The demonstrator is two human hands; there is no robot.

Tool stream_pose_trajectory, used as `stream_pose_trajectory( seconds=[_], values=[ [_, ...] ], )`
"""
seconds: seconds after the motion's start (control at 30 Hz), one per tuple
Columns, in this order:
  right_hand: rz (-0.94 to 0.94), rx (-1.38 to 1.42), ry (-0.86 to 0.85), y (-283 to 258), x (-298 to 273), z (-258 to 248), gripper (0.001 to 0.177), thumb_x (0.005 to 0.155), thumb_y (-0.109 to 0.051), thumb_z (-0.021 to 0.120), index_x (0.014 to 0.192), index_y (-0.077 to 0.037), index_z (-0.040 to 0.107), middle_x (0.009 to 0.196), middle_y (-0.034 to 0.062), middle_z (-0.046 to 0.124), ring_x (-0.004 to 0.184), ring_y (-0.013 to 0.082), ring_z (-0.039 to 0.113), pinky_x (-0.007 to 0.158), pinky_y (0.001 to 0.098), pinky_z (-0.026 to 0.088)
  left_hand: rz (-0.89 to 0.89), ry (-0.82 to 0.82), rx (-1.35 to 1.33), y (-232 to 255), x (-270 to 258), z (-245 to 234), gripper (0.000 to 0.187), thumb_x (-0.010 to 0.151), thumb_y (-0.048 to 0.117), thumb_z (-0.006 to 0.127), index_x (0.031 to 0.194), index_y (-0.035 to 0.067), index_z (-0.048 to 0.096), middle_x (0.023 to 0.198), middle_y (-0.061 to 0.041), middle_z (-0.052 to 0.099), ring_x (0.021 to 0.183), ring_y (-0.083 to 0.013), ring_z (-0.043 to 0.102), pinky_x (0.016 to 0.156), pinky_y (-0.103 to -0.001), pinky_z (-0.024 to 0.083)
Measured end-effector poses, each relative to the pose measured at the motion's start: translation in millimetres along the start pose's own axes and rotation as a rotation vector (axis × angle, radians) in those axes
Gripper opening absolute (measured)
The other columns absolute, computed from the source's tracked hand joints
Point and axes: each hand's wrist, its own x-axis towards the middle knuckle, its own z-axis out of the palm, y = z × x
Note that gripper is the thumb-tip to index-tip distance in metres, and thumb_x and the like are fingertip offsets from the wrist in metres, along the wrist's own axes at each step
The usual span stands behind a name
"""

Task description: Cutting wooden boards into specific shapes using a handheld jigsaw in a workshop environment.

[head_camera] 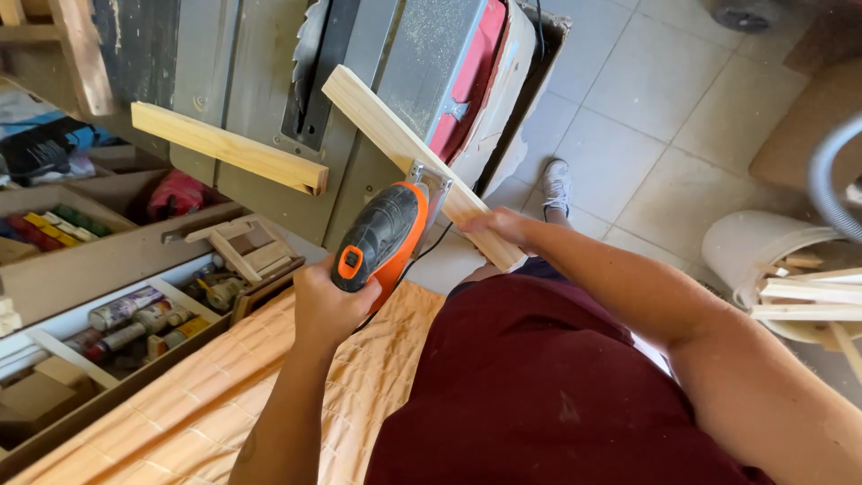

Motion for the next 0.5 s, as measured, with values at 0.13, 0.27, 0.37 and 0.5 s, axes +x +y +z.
stream_pose_trajectory(
  seconds=[0.13,0.27,0.37,0.5],
  values=[
    [0.006,-0.047,0.000,3.5,9.2,-8.1,0.084,0.067,-0.050,0.089,0.125,0.007,0.066,0.093,0.0206,0.073,0.076,0.0325,0.074,0.064,0.0487,0.067,0.013,0.025,-0.001,-2.2,-3.5,-1.0,0.018,0.059,0.012,0.077,0.057,0.006,0.060,0.042,-0.010,0.045,0.040,-0.0255,0.055,0.044,-0.029,0.042],
    [0.031,-0.054,-0.008,2.5,7.1,-4.6,0.075,0.071,-0.048,0.088,0.118,0.007,0.068,0.089,0.0197,0.073,0.074,0.0319,0.075,0.062,0.0485,0.065,-0.055,-0.031,0.033,-5.0,-12.2,-6.6,0.022,0.058,0.021,0.078,0.058,0.006,0.061,0.044,-0.012,0.047,0.045,-0.0289,0.057,0.049,-0.034,0.046],
    [0.038,-0.069,-0.029,2.2,13.7,-8.7,0.067,0.073,-0.047,0.087,0.110,0.006,0.071,0.082,0.0197,0.072,0.069,0.0332,0.074,0.061,0.0482,0.064,-0.077,-0.045,0.000,4.3,-20.6,-25.1,0.023,0.057,0.021,0.079,0.057,0.005,0.062,0.046,-0.014,0.051,0.048,-0.0286,0.059,0.053,-0.033,0.047],
    [0.045,-0.072,-0.072,-10.4,2.5,-15.1,0.061,0.072,-0.050,0.084,0.100,0.003,0.074,0.075,0.0182,0.071,0.063,0.0320,0.073,0.058,0.0465,0.064,-0.180,-0.047,-0.096,10.1,-30.1,-49.8,0.024,0.058,0.018,0.080,0.063,0.001,0.063,0.048,-0.016,0.055,0.047,-0.0245,0.056,0.054,-0.032,0.045]
  ],
)
